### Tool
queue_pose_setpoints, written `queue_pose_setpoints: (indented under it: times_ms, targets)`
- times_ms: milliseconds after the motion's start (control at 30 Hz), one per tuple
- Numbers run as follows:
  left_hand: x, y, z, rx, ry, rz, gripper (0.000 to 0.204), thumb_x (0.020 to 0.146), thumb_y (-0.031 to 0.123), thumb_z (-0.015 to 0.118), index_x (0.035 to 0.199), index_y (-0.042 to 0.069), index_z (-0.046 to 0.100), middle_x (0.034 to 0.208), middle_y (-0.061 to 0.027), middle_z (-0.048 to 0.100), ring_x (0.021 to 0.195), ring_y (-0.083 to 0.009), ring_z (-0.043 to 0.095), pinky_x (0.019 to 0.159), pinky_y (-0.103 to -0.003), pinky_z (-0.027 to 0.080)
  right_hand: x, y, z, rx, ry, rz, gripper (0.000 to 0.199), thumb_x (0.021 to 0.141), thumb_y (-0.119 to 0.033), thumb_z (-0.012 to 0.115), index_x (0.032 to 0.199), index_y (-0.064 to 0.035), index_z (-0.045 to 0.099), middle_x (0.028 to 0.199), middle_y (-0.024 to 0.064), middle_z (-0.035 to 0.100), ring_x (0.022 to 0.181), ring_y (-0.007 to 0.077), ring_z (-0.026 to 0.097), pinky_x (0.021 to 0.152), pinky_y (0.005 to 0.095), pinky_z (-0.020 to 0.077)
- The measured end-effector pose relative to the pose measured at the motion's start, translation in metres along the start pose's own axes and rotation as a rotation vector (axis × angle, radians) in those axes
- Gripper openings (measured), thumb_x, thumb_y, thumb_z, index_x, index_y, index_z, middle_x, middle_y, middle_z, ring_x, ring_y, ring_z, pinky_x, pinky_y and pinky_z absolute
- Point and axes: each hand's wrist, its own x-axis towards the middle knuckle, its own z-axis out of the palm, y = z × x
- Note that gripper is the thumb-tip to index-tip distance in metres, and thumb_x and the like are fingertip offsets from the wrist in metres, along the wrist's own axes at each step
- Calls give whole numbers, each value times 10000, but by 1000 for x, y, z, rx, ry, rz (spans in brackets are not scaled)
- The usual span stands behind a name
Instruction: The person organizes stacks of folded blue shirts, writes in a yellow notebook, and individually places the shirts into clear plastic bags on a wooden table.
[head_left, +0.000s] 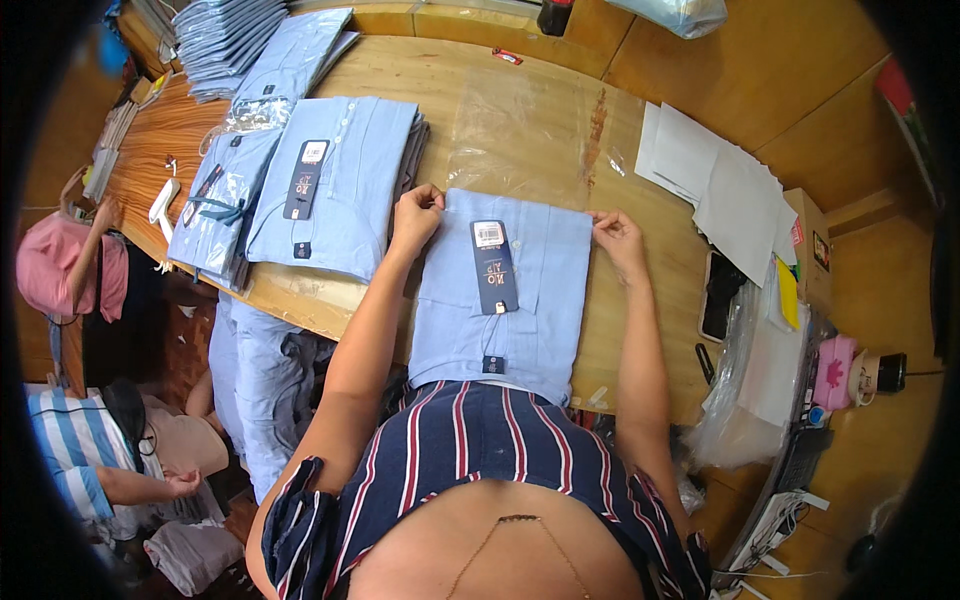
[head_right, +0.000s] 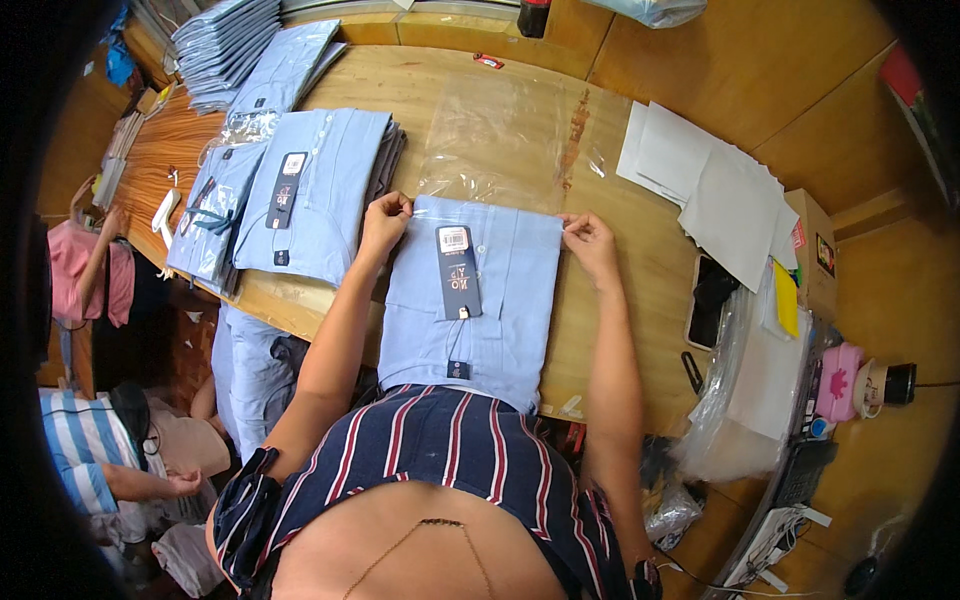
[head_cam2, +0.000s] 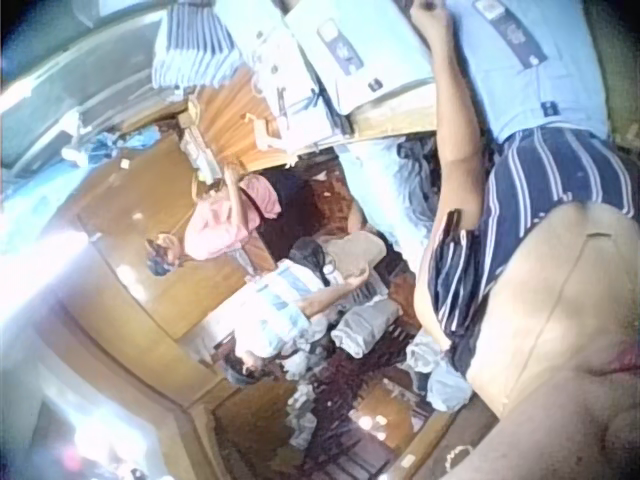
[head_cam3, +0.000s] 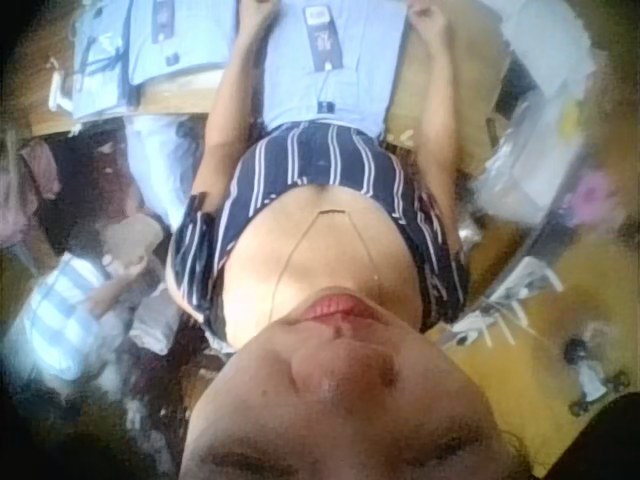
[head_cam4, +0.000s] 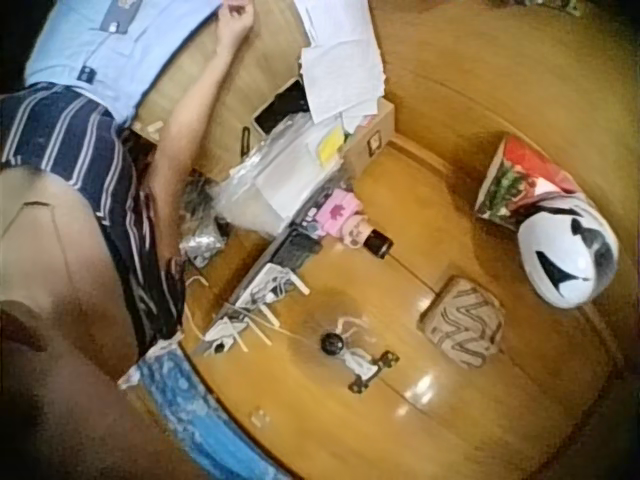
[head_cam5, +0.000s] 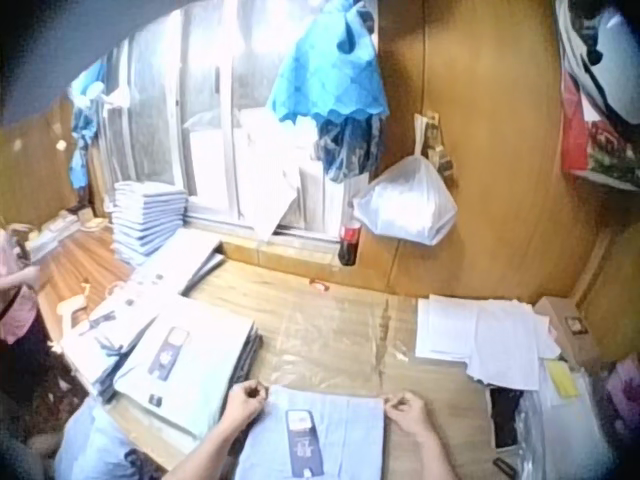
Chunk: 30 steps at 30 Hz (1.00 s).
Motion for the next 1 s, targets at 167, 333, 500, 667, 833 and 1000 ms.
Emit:
queue_pose_setpoints:
  times_ms: [167,333,500,667,833,1000]
  targets:
    - [-14,9,-1,11,-46,-10,115,653,-64,424,608,42,427,596,44,394,568,-37,348,509,-176,265,-13,-6,-5,-52,-103,-5,124,741,62,526,721,-39,456,1095,120,499,898,142,513,757,254,437]
    - [-29,9,-14,-155,-148,-70,92,680,-52,415,652,30,446,610,47,402,586,-54,357,528,-188,287,-32,-13,-3,-91,-115,93,103,771,-20,552,735,-48,460,1138,101,458,896,114,479,778,252,415]
    - [-50,11,-26,-200,-234,-130,127,713,-49,419,653,62,432,634,55,373,604,-42,341,536,-172,267,-59,-13,-4,-79,-297,199,118,809,-128,546,780,-71,447,874,-16,458,766,67,426,699,202,379]
    - [-103,15,-40,-162,-237,-222,121,735,-41,420,661,54,440,634,49,386,610,-38,358,540,-174,282,-115,-11,6,-83,-357,262,144,817,-166,541,785,-70,439,749,-44,395,725,47,405,656,186,363]
    - [-169,4,-67,-190,-354,-339,138,703,-85,390,645,36,422,633,34,391,608,-49,365,530,-178,294,-186,-17,23,-46,-430,450,139,809,-131,546,766,-37,453,718,-23,445,701,54,444,652,189,385]
    - [-211,14,-79,166,-479,-308,88,685,-58,436,641,17,446,587,26,423,555,-54,378,513,-191,309,-231,-18,29,-168,-447,448,114,796,-74,543,722,-26,470,701,16,511,685,74,493,638,205,418]
